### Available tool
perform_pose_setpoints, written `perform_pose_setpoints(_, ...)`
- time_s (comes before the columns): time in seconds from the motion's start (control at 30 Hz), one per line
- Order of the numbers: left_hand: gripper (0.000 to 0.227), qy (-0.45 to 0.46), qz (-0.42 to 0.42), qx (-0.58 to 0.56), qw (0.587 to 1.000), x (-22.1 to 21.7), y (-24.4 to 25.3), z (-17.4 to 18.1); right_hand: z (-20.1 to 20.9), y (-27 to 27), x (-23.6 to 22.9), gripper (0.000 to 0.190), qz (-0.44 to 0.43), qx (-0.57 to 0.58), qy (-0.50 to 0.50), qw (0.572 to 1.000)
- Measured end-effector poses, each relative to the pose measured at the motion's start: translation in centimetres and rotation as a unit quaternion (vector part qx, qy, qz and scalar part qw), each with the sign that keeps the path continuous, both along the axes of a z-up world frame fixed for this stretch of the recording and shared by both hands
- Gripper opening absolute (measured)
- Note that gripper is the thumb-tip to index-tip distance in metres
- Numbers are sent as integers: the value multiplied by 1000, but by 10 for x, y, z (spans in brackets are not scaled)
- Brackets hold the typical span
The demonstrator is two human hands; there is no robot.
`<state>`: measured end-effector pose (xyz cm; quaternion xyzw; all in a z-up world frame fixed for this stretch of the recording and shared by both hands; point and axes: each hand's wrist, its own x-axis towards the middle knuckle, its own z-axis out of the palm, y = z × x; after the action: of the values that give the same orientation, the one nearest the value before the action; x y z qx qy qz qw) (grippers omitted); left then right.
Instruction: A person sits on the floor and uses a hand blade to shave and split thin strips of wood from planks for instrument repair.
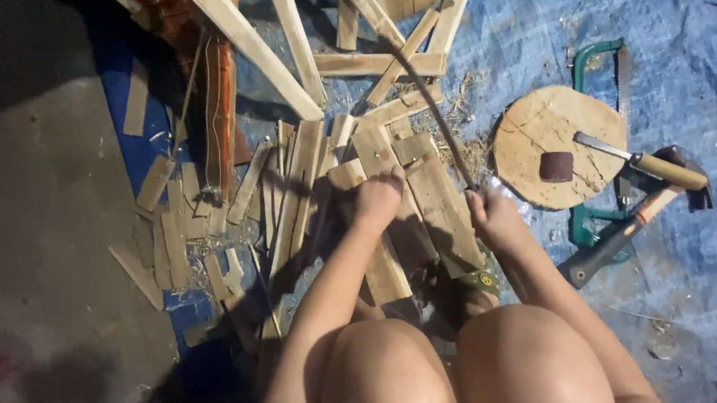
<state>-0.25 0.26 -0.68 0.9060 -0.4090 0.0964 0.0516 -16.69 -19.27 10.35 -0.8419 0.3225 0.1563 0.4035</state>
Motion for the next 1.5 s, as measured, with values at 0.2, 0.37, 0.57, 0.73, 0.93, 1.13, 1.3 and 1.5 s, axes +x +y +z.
perform_pose_setpoints(0.2, 14, -7, -10, 24, 1000, 1, 1, -14, -76, 6, -11, 59, 43, -44, 53, 997)
perform_pose_setpoints(0.37, 12, -39, -10, -4, 999, 0, 3, -18, 4, 7, 2, 60, 15, -32, 32, 999)
perform_pose_setpoints(0.57, 9, -61, -9, -9, 998, -4, 3, -9, -63, 7, -4, 55, 4, -14, -13, 1000)
perform_pose_setpoints(0.73, 7, -48, 5, 6, 999, -4, -3, -33, -68, 2, -12, 73, 55, -15, 80, 995)
perform_pose_setpoints(0.93, 7, -34, 1, 7, 999, -6, 5, -26, -2, 6, -3, 66, 24, -13, 63, 998)
perform_pose_setpoints(1.13, 11, -55, -4, 31, 998, -9, 2, -22, -61, 13, -15, 56, 17, -23, -12, 1000)
perform_pose_setpoints(1.3, 32, -59, -1, 53, 997, -1, 1, -8, -59, 11, -6, 66, 38, -12, 65, 997)
perform_pose_setpoints(1.5, 8, -63, -3, 34, 997, 0, 1, -5, -65, 9, -16, 76, 8, 80, 102, 992)
